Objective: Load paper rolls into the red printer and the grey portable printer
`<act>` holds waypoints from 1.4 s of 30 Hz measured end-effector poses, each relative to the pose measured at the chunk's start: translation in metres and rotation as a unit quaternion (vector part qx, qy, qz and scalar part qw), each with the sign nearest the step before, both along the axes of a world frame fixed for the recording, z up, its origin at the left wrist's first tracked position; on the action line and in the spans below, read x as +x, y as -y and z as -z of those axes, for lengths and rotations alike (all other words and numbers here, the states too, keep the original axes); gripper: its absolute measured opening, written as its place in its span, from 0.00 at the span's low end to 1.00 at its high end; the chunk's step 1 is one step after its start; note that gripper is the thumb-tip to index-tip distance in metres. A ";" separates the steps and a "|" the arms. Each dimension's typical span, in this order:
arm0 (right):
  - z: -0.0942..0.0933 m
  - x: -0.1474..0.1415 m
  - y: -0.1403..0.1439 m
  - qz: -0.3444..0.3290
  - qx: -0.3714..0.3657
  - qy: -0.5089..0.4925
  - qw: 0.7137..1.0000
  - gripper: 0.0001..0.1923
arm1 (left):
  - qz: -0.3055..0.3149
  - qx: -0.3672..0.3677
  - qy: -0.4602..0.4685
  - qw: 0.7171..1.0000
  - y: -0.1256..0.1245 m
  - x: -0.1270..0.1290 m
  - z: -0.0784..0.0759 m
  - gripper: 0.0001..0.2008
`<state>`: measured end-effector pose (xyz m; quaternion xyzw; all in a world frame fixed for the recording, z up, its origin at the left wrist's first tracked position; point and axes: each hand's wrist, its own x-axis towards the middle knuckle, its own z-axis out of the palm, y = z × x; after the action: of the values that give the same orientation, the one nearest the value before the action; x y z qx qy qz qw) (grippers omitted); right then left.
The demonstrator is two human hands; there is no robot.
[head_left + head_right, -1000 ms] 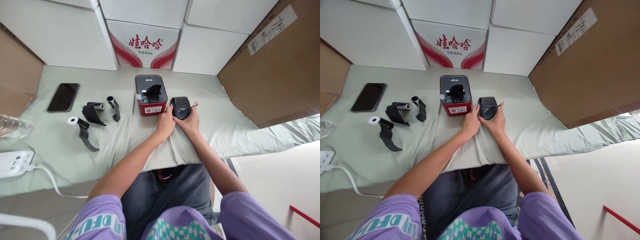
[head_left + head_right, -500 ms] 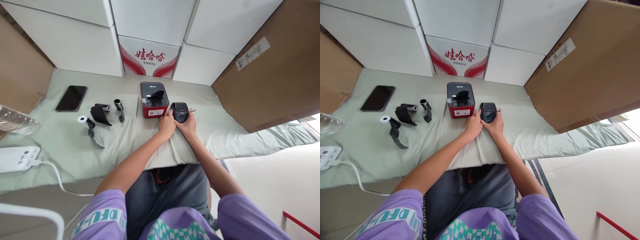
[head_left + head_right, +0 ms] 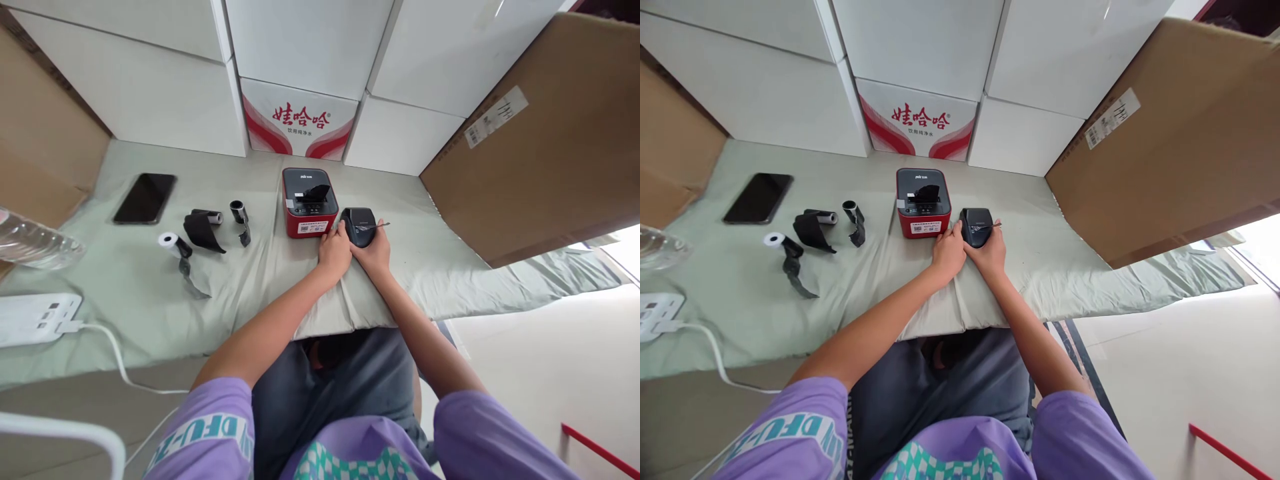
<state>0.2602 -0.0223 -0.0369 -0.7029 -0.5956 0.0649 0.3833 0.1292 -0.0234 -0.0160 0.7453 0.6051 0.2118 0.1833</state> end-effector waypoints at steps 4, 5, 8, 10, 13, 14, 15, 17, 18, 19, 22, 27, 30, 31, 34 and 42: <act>0.000 -0.001 0.000 0.002 -0.005 -0.005 1.000 0.66 | -0.005 -0.002 0.014 1.000 -0.001 -0.002 0.001 0.29; 0.000 -0.001 0.000 0.004 -0.006 -0.007 1.000 0.67 | -0.006 -0.002 0.015 1.000 -0.002 -0.002 0.001 0.29; 0.000 -0.001 0.000 0.008 -0.009 -0.013 1.000 0.67 | -0.007 0.004 0.018 1.000 -0.001 -0.003 0.003 0.29; -0.001 -0.001 0.000 0.006 -0.006 -0.014 1.000 0.65 | -0.008 0.008 0.019 1.000 -0.001 -0.002 0.004 0.29; -0.002 -0.001 0.001 -0.012 0.004 -0.014 1.000 0.56 | -0.015 0.004 0.011 1.000 0.000 -0.001 0.006 0.28; -0.003 -0.001 0.002 -0.019 0.006 -0.014 1.000 0.52 | -0.017 0.002 0.009 1.000 0.000 -0.001 0.007 0.27; -0.003 -0.001 0.002 -0.023 0.007 -0.016 1.000 0.50 | -0.018 0.002 0.009 1.000 0.000 -0.001 0.007 0.27; -0.004 -0.001 0.002 -0.022 0.008 -0.024 0.999 0.51 | -0.019 0.009 0.012 1.000 0.001 -0.001 0.008 0.29; -0.004 -0.001 0.003 -0.019 0.009 -0.027 0.999 0.53 | -0.018 0.012 0.013 1.000 0.001 -0.001 0.008 0.29; -0.004 -0.001 0.002 -0.018 0.010 -0.029 0.999 0.53 | -0.017 0.014 0.013 1.000 0.001 -0.001 0.007 0.30; -0.003 -0.001 0.002 -0.024 0.015 -0.022 0.999 0.50 | -0.010 0.006 0.004 1.000 0.001 -0.004 0.003 0.30; -0.003 0.000 0.001 -0.014 0.005 -0.021 1.000 0.56 | 0.046 -0.005 -0.078 0.996 -0.002 -0.006 -0.011 0.30; -0.004 0.000 0.002 -0.015 0.004 -0.025 1.000 0.53 | 0.098 0.012 -0.143 0.985 -0.003 -0.006 -0.019 0.27; -0.004 0.000 0.002 -0.015 0.005 -0.026 1.000 0.52 | 0.113 0.018 -0.156 0.981 -0.003 -0.006 -0.021 0.26; -0.005 0.000 0.003 -0.017 0.000 -0.031 0.999 0.52 | 0.141 0.027 -0.183 0.973 -0.005 -0.007 -0.024 0.24; -0.005 0.000 0.003 -0.034 -0.001 -0.029 0.999 0.47 | 0.159 0.043 -0.197 0.966 -0.009 -0.006 -0.021 0.21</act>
<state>0.2606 -0.0248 -0.0318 -0.6807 -0.6075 0.0993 0.3972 0.1229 -0.0141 0.0048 0.8663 0.4930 0.0547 0.0592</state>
